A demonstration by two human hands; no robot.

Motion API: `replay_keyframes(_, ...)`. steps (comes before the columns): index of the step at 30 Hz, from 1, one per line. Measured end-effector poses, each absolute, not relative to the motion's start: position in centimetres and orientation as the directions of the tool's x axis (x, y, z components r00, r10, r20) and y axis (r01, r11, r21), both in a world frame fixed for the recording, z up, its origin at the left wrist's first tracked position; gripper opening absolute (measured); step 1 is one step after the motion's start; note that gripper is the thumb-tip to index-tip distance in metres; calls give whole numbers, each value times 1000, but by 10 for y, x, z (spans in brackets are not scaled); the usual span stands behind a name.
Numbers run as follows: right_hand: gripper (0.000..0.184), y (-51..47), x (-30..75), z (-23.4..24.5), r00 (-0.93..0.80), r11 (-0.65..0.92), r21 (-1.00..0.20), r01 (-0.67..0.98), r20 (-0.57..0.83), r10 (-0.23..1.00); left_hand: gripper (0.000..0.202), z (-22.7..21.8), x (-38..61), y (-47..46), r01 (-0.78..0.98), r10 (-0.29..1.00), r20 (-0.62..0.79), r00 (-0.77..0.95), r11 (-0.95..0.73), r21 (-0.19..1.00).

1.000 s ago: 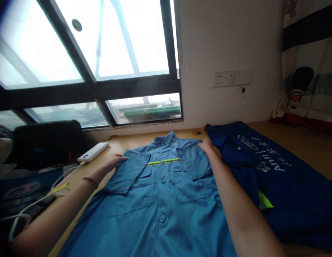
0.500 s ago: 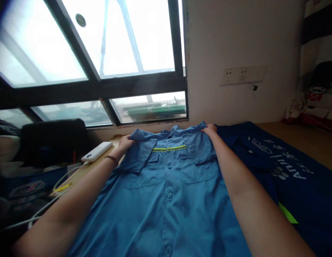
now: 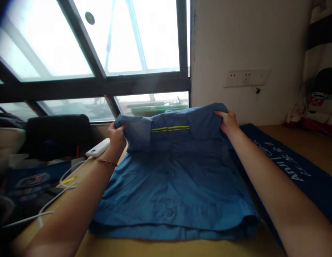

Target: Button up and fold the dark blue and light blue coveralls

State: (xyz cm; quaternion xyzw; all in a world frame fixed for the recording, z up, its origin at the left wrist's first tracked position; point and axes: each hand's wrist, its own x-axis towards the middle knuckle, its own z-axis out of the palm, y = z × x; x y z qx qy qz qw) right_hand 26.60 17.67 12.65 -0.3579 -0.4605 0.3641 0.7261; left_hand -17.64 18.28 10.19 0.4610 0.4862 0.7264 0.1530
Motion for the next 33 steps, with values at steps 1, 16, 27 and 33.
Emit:
replay_keyframes(1,18,157,268,113,258,436,-876,-208,381,888,35,86,-178,165,181,673,538,-507,-528,830)
replay_keyframes(16,91,-20,275,15,-310,246,-640,727,13,951,51,46,-231,10,460,970,-141,198,35,887)
replay_keyframes(27,27,-94,269,74,-288,302,-483,822,105,952,33,59,-266,-42,747,910,394,131,-352,564)
replay_keyframes(33,34,-149,279,22,-316,306,-408,860,45,948,19,15,-293,-97,829,872,291,393,-473,299)
